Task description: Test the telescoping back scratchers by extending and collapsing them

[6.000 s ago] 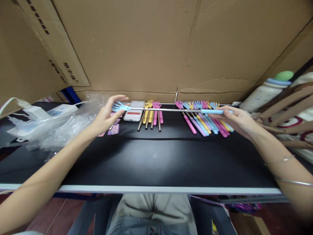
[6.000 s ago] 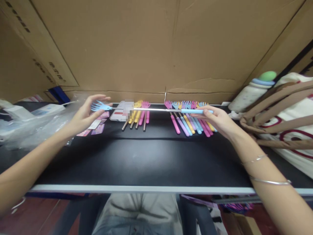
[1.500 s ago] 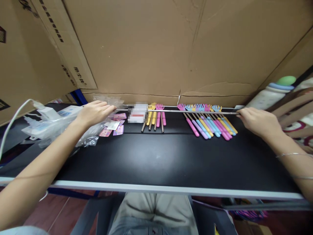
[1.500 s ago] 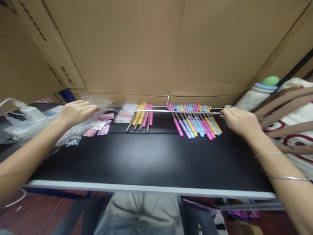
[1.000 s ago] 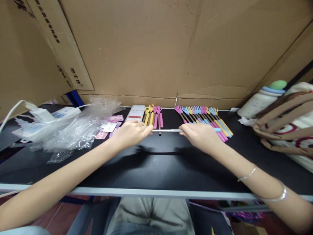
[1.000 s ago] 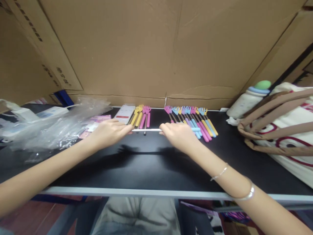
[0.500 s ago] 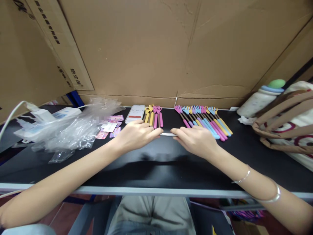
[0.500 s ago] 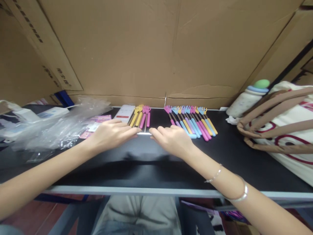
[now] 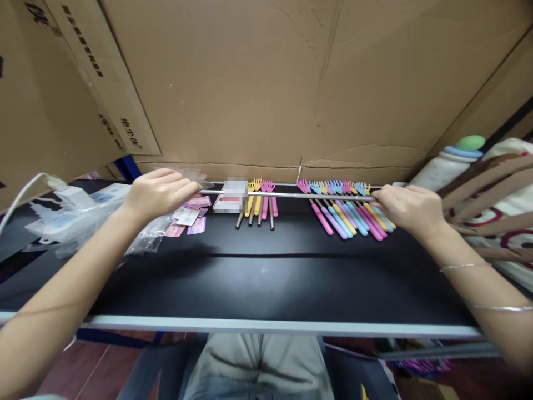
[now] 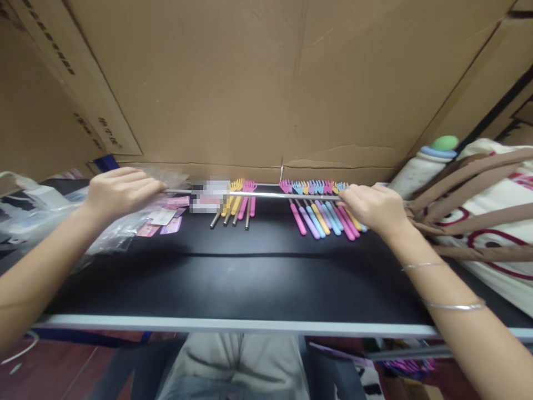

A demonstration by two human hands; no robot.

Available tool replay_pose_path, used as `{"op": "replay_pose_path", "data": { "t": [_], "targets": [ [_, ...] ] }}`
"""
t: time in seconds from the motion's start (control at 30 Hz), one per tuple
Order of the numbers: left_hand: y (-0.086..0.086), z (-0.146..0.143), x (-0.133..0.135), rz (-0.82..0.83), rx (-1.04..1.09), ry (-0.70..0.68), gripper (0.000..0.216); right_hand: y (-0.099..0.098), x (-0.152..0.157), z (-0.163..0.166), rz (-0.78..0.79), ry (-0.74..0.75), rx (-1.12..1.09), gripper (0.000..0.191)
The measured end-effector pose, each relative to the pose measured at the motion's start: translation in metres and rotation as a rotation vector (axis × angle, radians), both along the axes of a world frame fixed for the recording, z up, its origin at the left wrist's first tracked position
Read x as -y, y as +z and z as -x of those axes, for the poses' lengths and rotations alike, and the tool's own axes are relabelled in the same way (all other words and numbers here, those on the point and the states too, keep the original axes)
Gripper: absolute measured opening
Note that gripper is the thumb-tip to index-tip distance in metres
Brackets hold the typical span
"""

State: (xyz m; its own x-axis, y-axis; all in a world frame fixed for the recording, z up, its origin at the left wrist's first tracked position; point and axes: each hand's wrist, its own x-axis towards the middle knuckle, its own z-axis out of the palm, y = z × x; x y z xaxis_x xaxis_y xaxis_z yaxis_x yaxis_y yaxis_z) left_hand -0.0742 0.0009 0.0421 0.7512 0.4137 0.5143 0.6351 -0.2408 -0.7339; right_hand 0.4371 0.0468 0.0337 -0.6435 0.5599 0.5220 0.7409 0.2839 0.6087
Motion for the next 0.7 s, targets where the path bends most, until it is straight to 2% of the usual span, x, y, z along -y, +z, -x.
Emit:
{"op": "replay_pose_path", "data": {
  "t": [0.2,0.33,0.7],
  "targets": [
    [-0.001,0.04,-0.002,-0.041,0.016,0.176,0.028,-0.003,-0.014,-0.052,0.066,-0.261,-0.087,0.035],
    [-0.006,0.053,-0.001,-0.038,0.041,0.232,0.03,-0.006,-0.016,-0.08,0.081,-0.394,-0.121,0.031],
    [-0.012,0.05,0.0,-0.03,0.056,0.238,0.025,-0.008,-0.013,-0.074,0.066,-0.407,-0.102,0.03]
  ]
}}
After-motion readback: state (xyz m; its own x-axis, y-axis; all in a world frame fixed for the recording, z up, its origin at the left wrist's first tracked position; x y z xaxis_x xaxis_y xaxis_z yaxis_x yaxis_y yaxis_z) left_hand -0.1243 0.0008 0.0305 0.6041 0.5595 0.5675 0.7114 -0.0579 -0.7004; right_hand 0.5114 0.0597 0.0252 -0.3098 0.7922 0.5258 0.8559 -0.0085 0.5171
